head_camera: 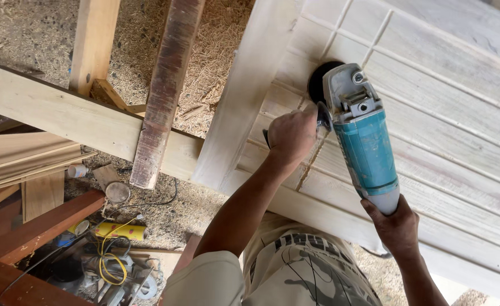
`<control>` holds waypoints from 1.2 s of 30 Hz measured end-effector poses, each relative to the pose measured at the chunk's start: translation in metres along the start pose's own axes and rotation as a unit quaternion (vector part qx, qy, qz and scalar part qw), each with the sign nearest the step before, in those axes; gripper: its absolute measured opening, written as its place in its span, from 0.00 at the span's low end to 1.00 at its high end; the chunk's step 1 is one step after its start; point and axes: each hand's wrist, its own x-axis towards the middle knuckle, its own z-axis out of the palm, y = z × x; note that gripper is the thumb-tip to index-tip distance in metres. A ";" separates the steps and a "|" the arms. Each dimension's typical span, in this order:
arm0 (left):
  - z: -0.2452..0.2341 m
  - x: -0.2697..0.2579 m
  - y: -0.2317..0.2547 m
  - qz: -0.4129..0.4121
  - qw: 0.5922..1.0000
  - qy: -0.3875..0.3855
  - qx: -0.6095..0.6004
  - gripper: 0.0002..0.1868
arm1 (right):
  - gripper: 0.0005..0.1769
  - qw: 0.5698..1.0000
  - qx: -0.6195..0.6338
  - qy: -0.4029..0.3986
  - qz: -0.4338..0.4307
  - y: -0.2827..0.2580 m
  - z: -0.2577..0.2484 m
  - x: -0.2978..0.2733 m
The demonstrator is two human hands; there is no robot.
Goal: The person sands the surface of a wooden door using a power sander, moving the tool across the recessed panels and flat sections.
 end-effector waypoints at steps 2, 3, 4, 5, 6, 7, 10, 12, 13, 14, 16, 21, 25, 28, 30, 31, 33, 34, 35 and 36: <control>0.006 -0.002 0.002 0.010 1.000 -0.006 0.013 0.08 | 0.32 1.000 -0.005 0.018 -0.018 0.004 0.002 -0.005; 0.007 0.000 0.000 0.014 1.000 -0.004 0.021 0.08 | 0.33 0.999 -0.006 0.027 -0.032 0.004 0.004 -0.002; 0.006 0.000 -0.002 0.021 0.999 0.003 0.025 0.07 | 0.33 1.000 0.001 0.017 -0.019 0.002 0.004 -0.001; 0.002 0.002 -0.007 0.028 0.999 0.009 0.029 0.06 | 0.32 1.000 0.009 0.008 -0.005 -0.001 0.006 0.003; 0.000 -0.001 -0.009 0.036 0.999 0.011 0.030 0.06 | 0.32 1.000 0.015 -0.003 0.014 -0.002 0.006 -0.001; -0.003 -0.004 -0.009 0.019 0.999 -0.012 0.031 0.09 | 0.33 1.000 0.011 -0.008 0.021 -0.004 0.007 -0.006; -0.021 -0.001 -0.013 -0.023 0.998 -0.037 0.035 0.14 | 0.34 1.000 0.004 -0.024 0.009 -0.016 0.011 0.004; -0.028 0.000 -0.016 -0.020 0.999 -0.034 0.027 0.13 | 0.34 1.000 0.006 -0.027 0.005 -0.024 0.012 0.005; -0.029 -0.001 -0.019 -0.019 0.999 -0.024 0.032 0.13 | 0.35 1.000 0.001 -0.023 -0.004 -0.028 0.013 0.005; -0.032 -0.004 -0.023 -0.017 0.999 -0.014 0.039 0.13 | 0.35 1.000 -0.003 -0.019 -0.012 -0.032 0.015 0.006; -0.036 -0.007 -0.034 -0.024 0.999 -0.006 0.047 0.12 | 0.35 1.000 -0.003 -0.027 -0.005 -0.042 0.018 0.009; -0.047 -0.012 -0.057 -0.020 0.998 -0.012 0.064 0.09 | 0.34 1.000 -0.003 -0.019 -0.001 -0.063 0.033 -0.001; -0.041 -0.013 -0.049 0.009 0.999 -0.008 0.048 0.11 | 0.33 1.000 0.003 0.001 0.011 -0.055 0.039 -0.014; -0.027 -0.020 -0.042 0.024 0.999 0.017 0.012 0.13 | 0.32 0.999 0.007 0.001 0.034 -0.040 0.034 -0.020; -0.013 -0.024 -0.029 0.037 0.999 0.026 0.012 0.13 | 0.32 0.998 0.029 0.042 -0.030 -0.033 0.029 -0.036; -0.011 -0.017 -0.030 0.042 0.998 0.046 0.020 0.12 | 0.32 0.999 0.022 0.026 -0.002 -0.030 0.029 -0.025; 0.002 -0.022 -0.022 0.066 0.997 0.049 0.015 0.10 | 0.31 0.995 0.002 -0.003 0.099 -0.014 0.027 -0.039; 0.002 -0.016 -0.018 0.076 0.997 0.021 0.023 0.12 | 0.33 0.998 0.010 0.016 0.067 -0.010 0.029 -0.037; -0.003 -0.015 -0.014 0.086 0.996 -0.007 0.032 0.15 | 0.34 0.999 0.017 0.034 0.034 -0.009 0.033 -0.040; -0.011 -0.019 -0.010 0.081 0.995 -0.039 0.041 0.19 | 0.36 0.999 0.019 0.040 0.001 -0.008 0.034 -0.045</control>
